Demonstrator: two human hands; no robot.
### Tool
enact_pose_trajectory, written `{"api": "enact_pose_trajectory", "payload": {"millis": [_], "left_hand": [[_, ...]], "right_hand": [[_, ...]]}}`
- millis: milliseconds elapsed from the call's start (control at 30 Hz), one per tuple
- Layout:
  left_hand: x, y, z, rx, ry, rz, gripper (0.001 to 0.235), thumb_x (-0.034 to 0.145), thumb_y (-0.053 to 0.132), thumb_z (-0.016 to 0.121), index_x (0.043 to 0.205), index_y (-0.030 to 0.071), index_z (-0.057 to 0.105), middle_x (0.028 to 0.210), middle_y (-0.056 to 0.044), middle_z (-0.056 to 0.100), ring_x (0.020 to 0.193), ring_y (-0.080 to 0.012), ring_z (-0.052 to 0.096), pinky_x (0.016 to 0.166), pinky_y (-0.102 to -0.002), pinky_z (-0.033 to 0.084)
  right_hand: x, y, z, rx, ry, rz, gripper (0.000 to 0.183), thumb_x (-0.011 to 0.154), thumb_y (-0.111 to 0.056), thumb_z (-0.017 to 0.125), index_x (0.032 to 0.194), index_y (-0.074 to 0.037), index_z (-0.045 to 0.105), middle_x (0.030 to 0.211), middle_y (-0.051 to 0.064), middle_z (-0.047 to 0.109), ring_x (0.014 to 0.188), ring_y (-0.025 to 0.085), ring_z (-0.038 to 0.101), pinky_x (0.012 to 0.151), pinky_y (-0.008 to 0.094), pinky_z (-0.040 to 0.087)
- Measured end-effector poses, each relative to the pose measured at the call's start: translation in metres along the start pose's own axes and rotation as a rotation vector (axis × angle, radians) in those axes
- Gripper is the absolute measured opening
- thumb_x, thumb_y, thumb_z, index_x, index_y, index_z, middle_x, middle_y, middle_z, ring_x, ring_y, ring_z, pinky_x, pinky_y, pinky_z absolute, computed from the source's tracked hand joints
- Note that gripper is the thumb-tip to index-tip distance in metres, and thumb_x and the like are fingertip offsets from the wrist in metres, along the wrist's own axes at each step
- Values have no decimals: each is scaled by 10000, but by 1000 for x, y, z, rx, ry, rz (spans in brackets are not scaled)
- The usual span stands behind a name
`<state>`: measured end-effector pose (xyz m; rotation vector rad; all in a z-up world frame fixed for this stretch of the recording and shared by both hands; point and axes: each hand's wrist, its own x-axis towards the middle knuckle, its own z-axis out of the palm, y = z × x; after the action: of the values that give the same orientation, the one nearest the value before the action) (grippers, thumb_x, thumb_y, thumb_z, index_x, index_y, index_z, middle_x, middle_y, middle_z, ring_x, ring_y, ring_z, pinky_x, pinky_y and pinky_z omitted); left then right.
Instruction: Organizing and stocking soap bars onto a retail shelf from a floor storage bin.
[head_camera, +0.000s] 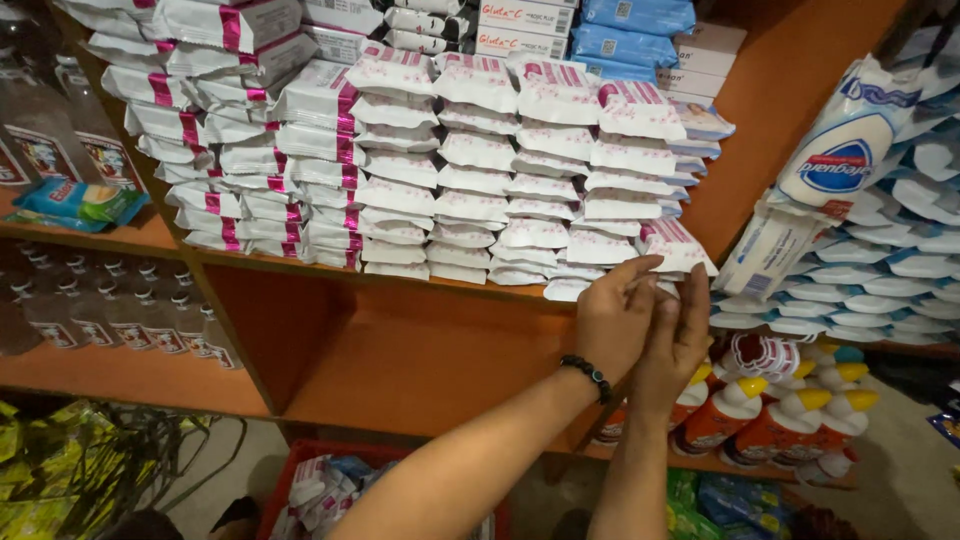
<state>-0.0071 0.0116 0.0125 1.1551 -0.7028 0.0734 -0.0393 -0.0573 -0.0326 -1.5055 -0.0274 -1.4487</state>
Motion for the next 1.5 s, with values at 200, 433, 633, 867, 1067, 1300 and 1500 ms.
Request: {"api": "enact_pose_trajectory", "payload": {"millis": [200, 433, 633, 867, 1067, 1300, 1500], "left_hand": [[5, -3, 0, 73, 31, -28, 348, 985, 101, 589, 1319, 59, 677, 1028, -156, 773, 929, -186, 750, 817, -316, 597], [5, 8, -2, 201, -3, -10, 467, 949, 127, 624, 1404, 28, 607, 1144, -200, 745, 996, -267, 754, 857, -353, 595], [2, 18, -9, 259, -53, -40, 527, 926, 145, 656, 1440, 62, 574, 1177, -213, 730, 980, -289, 748, 841, -364, 594], [-32, 27, -56, 275, -120, 197, 493, 982, 116, 665, 1465, 100, 570, 1243, -172, 726, 1054, -261, 749, 896, -349, 600], [-84, 47, -162, 256, -141, 7, 452, 1011, 145, 640, 1455, 115, 564, 1225, -48, 738, 1057, -142, 722, 860, -296, 581], [-200, -46, -342, 392, 198, -352, 439, 989, 177, 664, 1417, 104, 604, 951, -52, 711, 827, -118, 646, 735, -283, 541], [-314, -125, -447, 373, 488, -487, 358, 997, 132, 603, 1348, 58, 609, 927, -34, 724, 817, -129, 696, 698, -282, 589]], "right_hand": [[-1, -1, 9, -120, -80, -111, 492, 1144, -67, 476, 1618, 14, 373, 1610, 167, 479, 1430, 196, 511, 1175, 333, 416], [-6, 0, 13, -41, -87, 80, 582, 1125, -128, 499, 1665, -41, 302, 1354, 91, 638, 1076, 124, 613, 922, 265, 517], [-8, 1, 12, -72, -111, 5, 589, 1124, -117, 509, 1657, -26, 277, 1554, 128, 509, 1231, 165, 589, 1045, 290, 491], [-24, 34, -10, -141, 297, -39, 292, 1134, -81, 631, 1396, -6, 524, 1214, 95, 648, 1060, 170, 651, 916, 295, 557], [-68, 40, 2, -53, 146, 101, 129, 1122, -133, 666, 1157, -41, 584, 902, 36, 636, 736, 128, 610, 662, 282, 532], [-144, 13, 40, -511, -341, -206, 142, 991, -168, 762, 1020, -49, 690, 923, 126, 716, 794, 251, 681, 722, 338, 543], [-209, 25, 72, -340, -806, -225, 150, 961, -195, 739, 1031, -69, 698, 979, 106, 737, 877, 307, 729, 742, 371, 583]]}}
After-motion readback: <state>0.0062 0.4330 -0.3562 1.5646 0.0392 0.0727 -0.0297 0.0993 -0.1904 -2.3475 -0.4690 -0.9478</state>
